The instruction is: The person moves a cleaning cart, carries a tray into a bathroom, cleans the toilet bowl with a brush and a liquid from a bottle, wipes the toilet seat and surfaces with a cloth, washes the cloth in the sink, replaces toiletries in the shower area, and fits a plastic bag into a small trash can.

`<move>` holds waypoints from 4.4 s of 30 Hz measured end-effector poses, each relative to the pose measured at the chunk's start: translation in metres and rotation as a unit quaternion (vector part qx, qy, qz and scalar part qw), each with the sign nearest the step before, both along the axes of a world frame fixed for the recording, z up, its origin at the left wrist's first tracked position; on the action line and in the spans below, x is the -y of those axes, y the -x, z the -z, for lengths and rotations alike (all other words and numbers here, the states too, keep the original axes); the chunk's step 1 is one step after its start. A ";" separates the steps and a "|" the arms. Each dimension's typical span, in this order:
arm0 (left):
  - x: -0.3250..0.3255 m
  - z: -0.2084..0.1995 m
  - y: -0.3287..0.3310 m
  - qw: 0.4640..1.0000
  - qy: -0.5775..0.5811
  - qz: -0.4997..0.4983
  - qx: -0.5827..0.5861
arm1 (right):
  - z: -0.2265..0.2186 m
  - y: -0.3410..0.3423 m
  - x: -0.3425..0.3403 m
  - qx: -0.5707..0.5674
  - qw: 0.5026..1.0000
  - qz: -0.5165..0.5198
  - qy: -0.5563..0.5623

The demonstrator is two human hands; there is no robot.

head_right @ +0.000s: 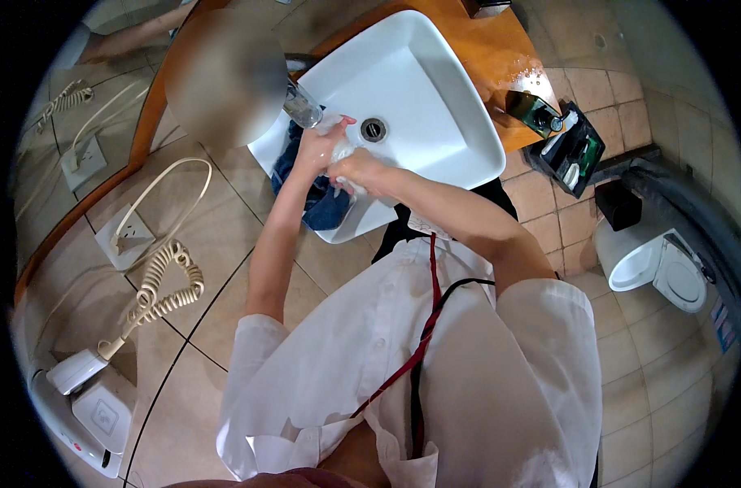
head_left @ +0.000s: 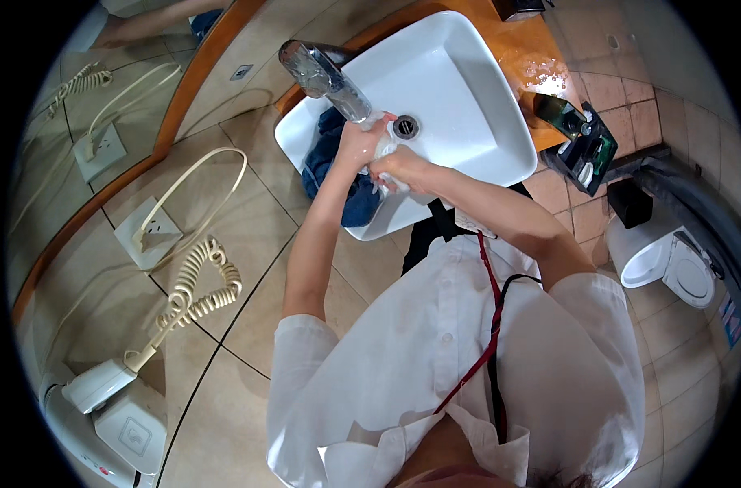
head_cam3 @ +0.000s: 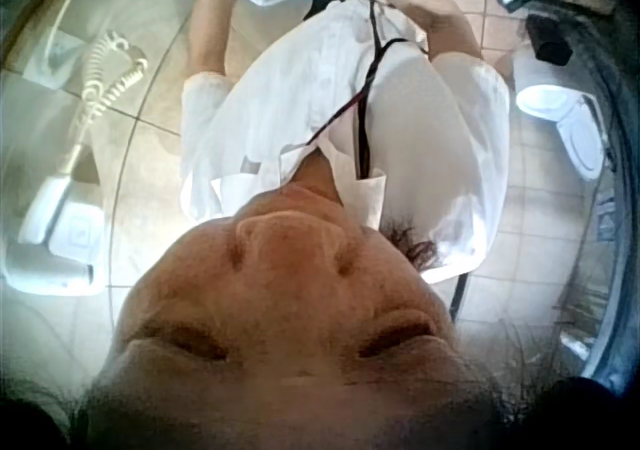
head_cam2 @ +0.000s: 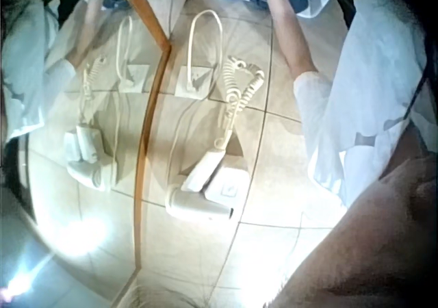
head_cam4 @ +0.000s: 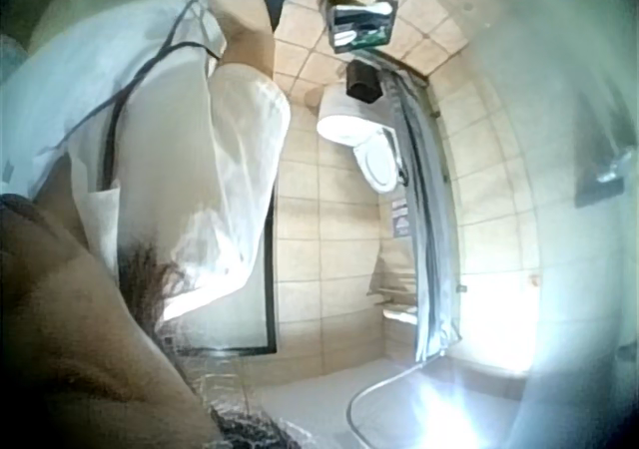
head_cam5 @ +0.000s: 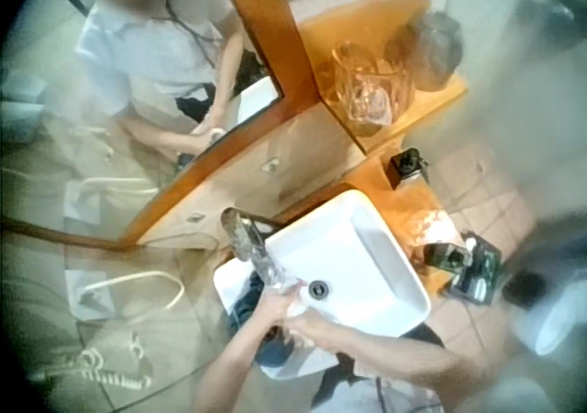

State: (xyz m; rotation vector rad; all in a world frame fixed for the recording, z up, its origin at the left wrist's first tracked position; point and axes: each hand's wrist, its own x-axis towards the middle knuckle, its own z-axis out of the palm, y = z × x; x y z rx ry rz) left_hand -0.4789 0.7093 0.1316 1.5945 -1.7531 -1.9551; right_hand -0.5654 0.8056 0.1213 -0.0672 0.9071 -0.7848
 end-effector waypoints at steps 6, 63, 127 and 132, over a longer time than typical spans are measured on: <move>-0.020 0.039 0.013 0.945 0.145 0.141 0.256 | 0.033 -0.014 -0.014 -0.173 0.983 -0.062 0.028; -0.349 -0.049 0.197 0.925 -0.091 0.277 -0.245 | -0.087 0.140 -0.454 -0.557 0.749 0.358 -0.005; -1.204 0.049 0.915 0.780 -0.547 0.160 -0.259 | 0.045 0.439 -1.229 0.048 0.299 0.950 -0.074; -1.135 0.039 0.740 0.829 -0.521 0.158 -0.129 | -0.020 0.540 -1.230 -0.241 0.513 0.803 -0.183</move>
